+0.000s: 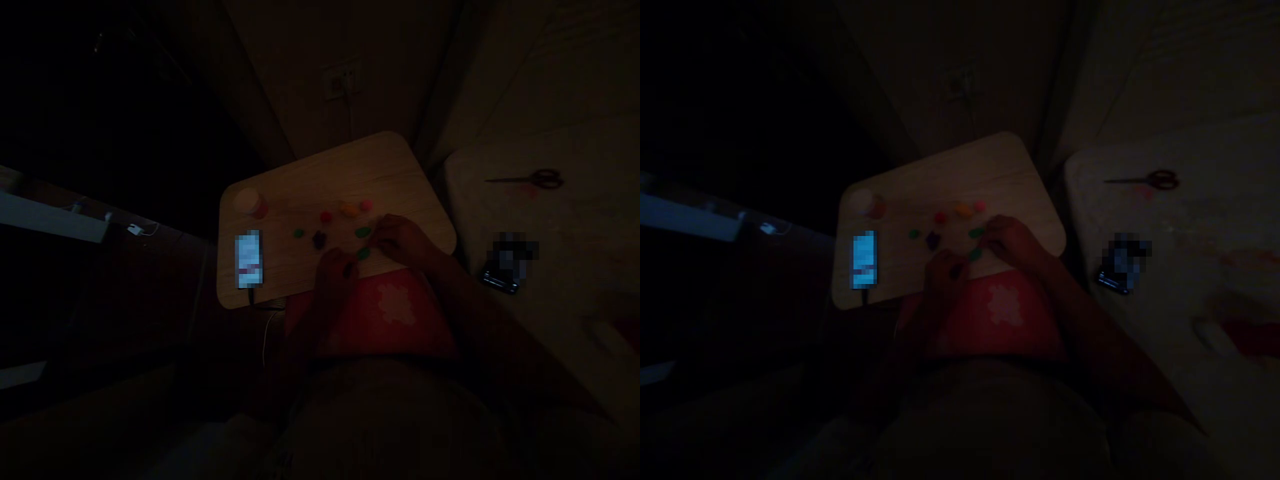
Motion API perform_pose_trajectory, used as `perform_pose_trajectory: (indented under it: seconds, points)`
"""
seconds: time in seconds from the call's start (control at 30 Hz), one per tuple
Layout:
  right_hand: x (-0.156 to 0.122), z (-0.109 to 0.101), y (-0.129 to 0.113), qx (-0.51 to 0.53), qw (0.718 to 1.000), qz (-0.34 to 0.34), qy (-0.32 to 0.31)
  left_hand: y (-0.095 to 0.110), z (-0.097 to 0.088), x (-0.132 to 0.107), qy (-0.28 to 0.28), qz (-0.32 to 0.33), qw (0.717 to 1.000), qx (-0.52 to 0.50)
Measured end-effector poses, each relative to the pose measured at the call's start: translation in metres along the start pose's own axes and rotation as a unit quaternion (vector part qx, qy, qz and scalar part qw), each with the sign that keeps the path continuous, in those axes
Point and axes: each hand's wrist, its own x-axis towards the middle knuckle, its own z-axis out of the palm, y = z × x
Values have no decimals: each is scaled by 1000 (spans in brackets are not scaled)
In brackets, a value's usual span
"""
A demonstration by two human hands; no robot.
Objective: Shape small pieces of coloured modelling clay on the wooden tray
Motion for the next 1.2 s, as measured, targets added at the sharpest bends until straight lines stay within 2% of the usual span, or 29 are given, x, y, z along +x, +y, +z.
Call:
perform_pose_trajectory:
  seconds: [0.2,0.37,0.57,0.8,1.03,1.2]
  points:
    - [-2,5,5,2,1000,-9,8,1,0,0,9,10,1000,-8]
    - [-4,8,9,10,1000,-8,24,3,-2,2,-6,-11,1000,-13]
    - [0,7,10,11,1000,-5,12,3,-3,5,-18,-22,999,-20]
    - [1,8,14,19,1000,-16,18,5,-6,7,-50,-35,998,14]
    - [-1,10,15,23,999,-25,31,4,-6,6,-47,-30,998,18]
    - [-2,11,15,30,999,-9,37,1,-2,4,-20,-15,1000,9]
